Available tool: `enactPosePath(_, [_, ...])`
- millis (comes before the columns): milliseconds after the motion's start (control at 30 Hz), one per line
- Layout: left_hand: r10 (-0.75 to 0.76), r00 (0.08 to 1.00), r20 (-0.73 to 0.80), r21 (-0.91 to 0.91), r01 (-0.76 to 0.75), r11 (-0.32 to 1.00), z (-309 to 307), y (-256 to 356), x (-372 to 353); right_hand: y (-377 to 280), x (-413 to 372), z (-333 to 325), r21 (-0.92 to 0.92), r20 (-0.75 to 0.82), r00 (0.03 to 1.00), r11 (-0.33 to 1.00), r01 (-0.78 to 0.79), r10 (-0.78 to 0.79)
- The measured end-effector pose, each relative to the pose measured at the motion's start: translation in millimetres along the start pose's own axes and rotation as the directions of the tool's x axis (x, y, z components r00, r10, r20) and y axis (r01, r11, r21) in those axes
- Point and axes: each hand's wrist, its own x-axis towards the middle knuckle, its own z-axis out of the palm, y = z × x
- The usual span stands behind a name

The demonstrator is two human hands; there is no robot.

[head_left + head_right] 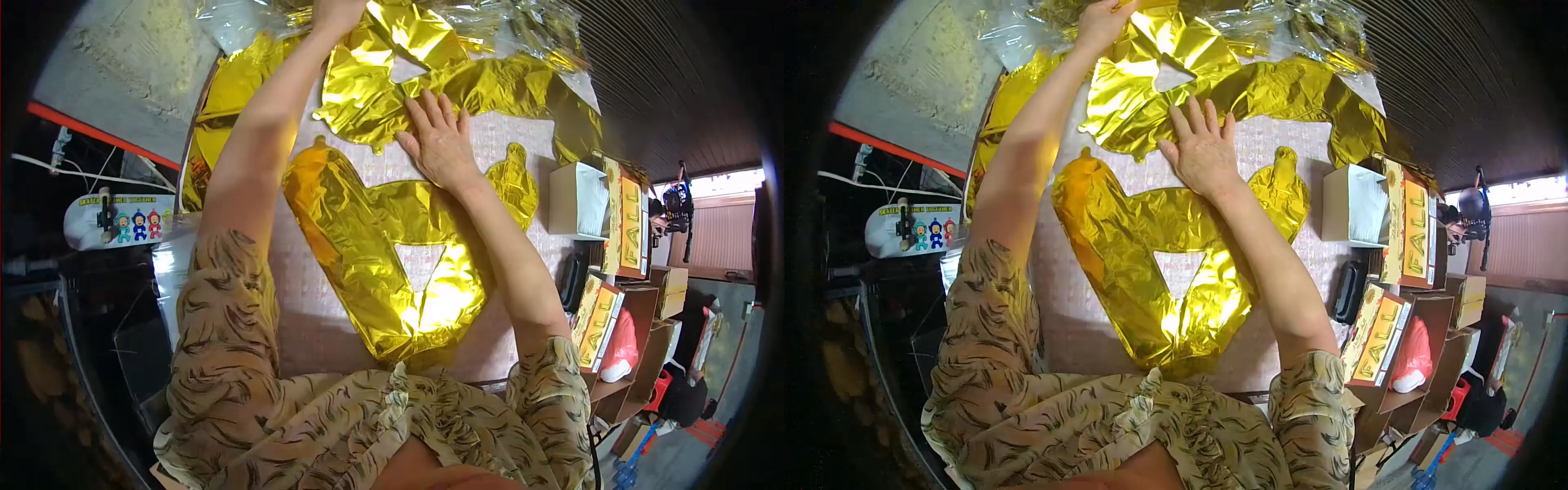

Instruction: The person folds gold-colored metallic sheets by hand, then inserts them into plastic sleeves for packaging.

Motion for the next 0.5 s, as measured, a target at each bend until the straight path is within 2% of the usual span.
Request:
enactPosePath(33, [-0.028, 1.0, 0.005, 0.024, 0.027, 0.999, 7.2, -26.5, 14.0, 0.5, 6.4, 2.3, -0.004, -0.002, 1.0, 1.0, -0.001, 0.001])
enactPosePath(67, [-0.318, 0.935, 0.16, -0.084, 0.334, 0.939, 5.0, -28.3, 20.9, 0.0, 11.8, 4.5, -0.01, 0.004, 1.0, 1.0, -0.012, 0.012])
enactPosePath(100, [-0.312, 0.936, 0.164, -0.089, 0.329, 0.94, 5.7, -12.2, 17.4, -0.4, 16.4, 6.2, -0.015, 0.009, 1.0, 1.0, -0.025, 0.025])
enactPosePath(167, [-0.349, 0.928, -0.13, 0.305, 0.372, 0.877, 4.6, 19.7, -2.8, -3.0, 22.3, 8.7, -0.009, -0.004, 1.0, 1.0, -0.028, 0.028])
enactPosePath(200, [0.076, 0.984, -0.164, -0.149, -0.101, 0.984, -3.6, 10.9, -23.6, -3.4, 23.9, 10.6, -0.042, -0.014, 1.0, 0.999, -0.023, 0.022])
enactPosePath(233, [0.127, 0.98, -0.15, -0.1, -0.143, 0.985, 8.6, 16.5, -21.5, -3.6, 24.4, 12.4, -0.073, -0.023, 1.0, 0.997, -0.019, 0.017])
enactPosePath(267, [0.28, 0.937, -0.209, 0.385, -0.184, 0.904, 39.5, 22.7, -7.3, -2.5, 23.9, 15.2, -0.047, -0.047, 0.999, 0.999, -0.012, 0.01])
enactPosePath(300, [0.347, 0.937, -0.028, 0.492, -0.29, 0.821, 40.0, 48.3, -15.8, -1.5, 24.0, 15.9, -0.048, -0.05, 0.999, 0.999, -0.01, 0.008])
enactPosePath(333, [0.399, 0.915, 0.061, 0.493, -0.375, 0.785, 50.8, 59.6, -27.4, -1.0, 24.2, 16.7, -0.048, -0.057, 0.998, 0.999, -0.008, 0.006])
enactPosePath(367, [0.331, 0.924, 0.194, 0.622, -0.377, 0.687, 62.4, 72.0, -32.6, -1.9, 23.3, 17.5, -0.047, -0.063, 0.998, 0.999, -0.008, 0.005])
enactPosePath(433, [0.377, 0.916, 0.136, 0.79, -0.33, 0.516, 103.7, 52.3, -17.2, -3.7, 21.4, 16.4, -0.023, -0.063, 0.998, 1.0, -0.01, 0.009])
enactPosePath(467, [0.387, 0.912, 0.133, 0.79, -0.334, 0.514, 117.3, 45.8, -4.6, -3.1, 22.3, 15.4, -0.001, -0.062, 0.998, 1.0, -0.018, 0.018])
enactPosePath(500, [0.133, 0.968, 0.212, 0.739, -0.248, 0.627, 126.9, 43.6, 5.6, -3.6, 23.0, 14.9, -0.004, -0.07, 0.997, 1.0, -0.02, 0.02])
